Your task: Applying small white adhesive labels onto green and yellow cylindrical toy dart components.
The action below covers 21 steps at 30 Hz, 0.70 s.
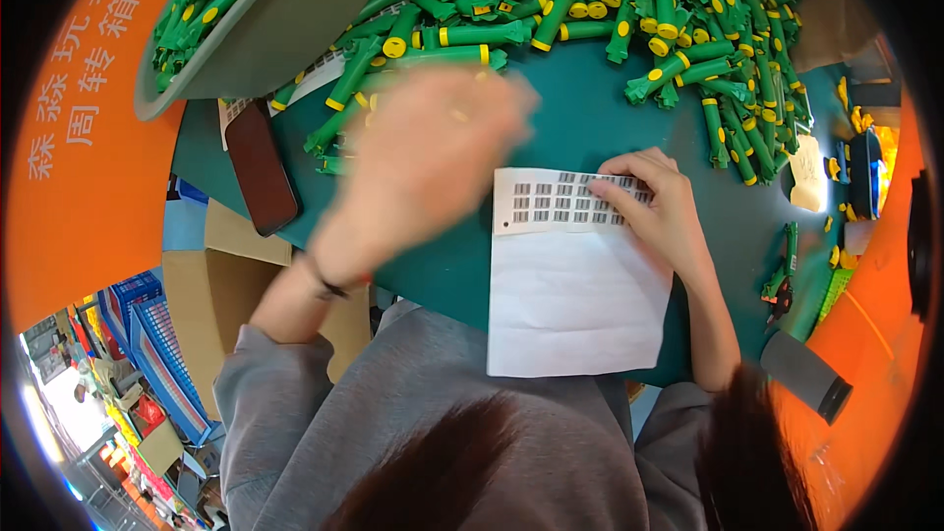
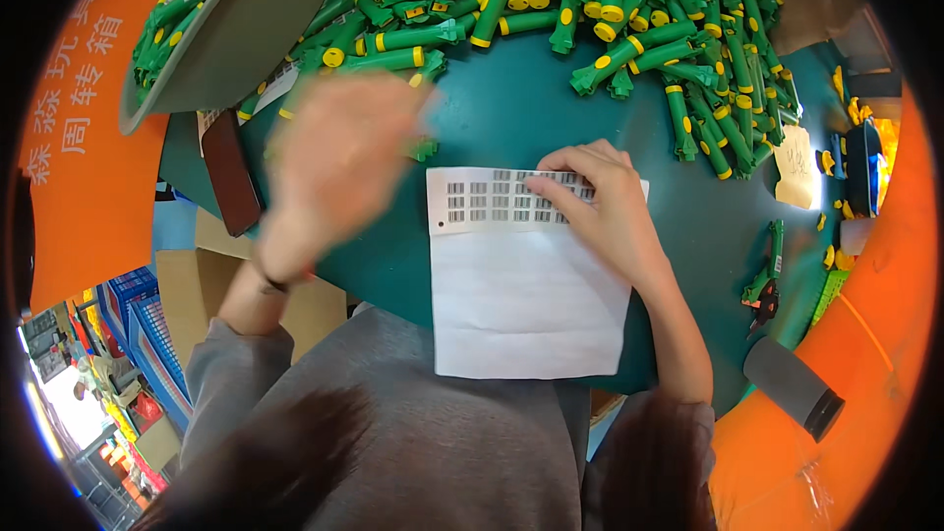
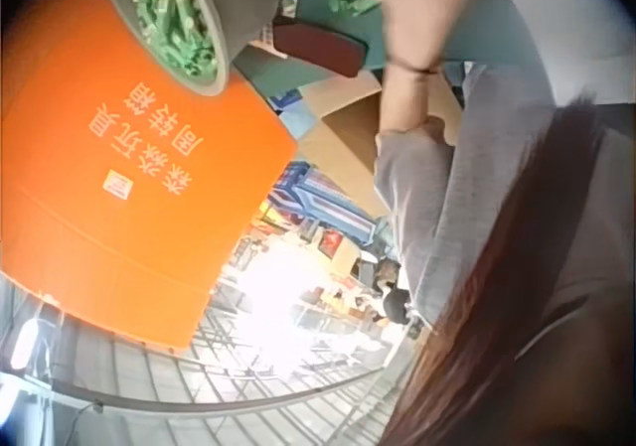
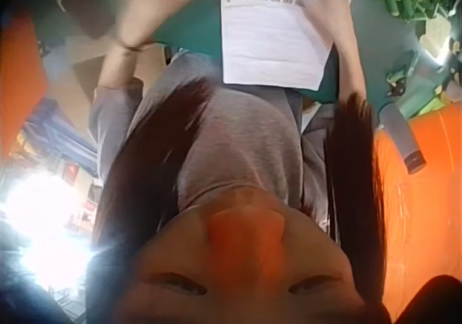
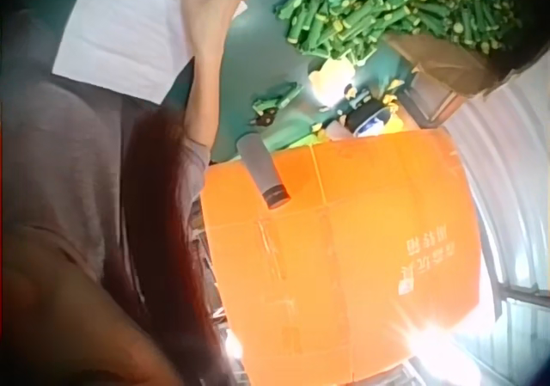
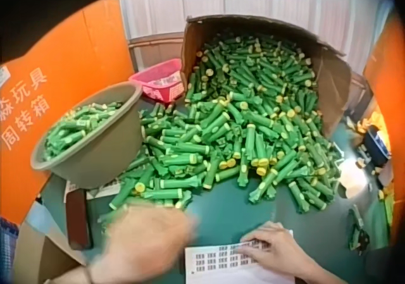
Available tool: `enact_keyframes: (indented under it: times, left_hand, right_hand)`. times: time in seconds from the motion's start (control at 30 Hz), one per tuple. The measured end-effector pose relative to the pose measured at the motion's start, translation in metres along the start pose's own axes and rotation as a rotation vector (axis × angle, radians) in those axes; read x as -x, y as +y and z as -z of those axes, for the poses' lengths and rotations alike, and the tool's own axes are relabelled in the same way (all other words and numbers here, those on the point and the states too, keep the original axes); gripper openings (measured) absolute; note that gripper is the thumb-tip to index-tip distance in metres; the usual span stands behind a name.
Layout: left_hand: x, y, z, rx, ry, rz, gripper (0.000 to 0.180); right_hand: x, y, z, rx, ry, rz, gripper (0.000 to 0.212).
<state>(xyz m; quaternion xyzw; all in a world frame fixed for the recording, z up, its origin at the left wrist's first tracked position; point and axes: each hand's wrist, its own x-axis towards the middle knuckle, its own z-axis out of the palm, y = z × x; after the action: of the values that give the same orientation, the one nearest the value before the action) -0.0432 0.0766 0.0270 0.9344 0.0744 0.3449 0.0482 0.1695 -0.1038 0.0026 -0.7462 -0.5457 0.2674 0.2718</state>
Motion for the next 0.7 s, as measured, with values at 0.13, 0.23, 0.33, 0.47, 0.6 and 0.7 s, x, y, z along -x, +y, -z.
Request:
enact_keyframes:
  times: [0.13, 0.23, 0.33, 0.47, 0.6, 0.7]
  left_hand:
    - [0.027, 0.041, -0.052, 0.237, -0.176, 0.123, 0.026]
    - [0.034, 0.033, -0.061, 0.197, -0.099, 0.075, 0.027]
    - [0.038, 0.036, -0.063, 0.242, -0.071, 0.058, 0.022]
    - [0.028, 0.039, -0.062, 0.273, -0.015, 0.164, 0.022]
    - [0.034, 0.036, -0.063, 0.248, 0.024, 0.082, 0.026]
    - [0.037, 0.032, -0.064, 0.244, 0.015, 0.066, 0.029]
  right_hand:
    - [0.007, 0.003, -0.011, -0.131, 0.15, -0.036, 0.011]
    - [0.009, 0.001, -0.014, -0.162, 0.184, -0.073, 0.011]
    - [0.009, 0.002, -0.017, -0.179, 0.197, -0.065, 0.011]
    - [0.012, 0.003, -0.021, -0.208, 0.22, -0.062, 0.01]
    - [0.012, -0.002, -0.026, -0.194, 0.242, -0.098, 0.009]
    - [0.01, -0.004, -0.028, -0.197, 0.26, -0.116, 0.012]
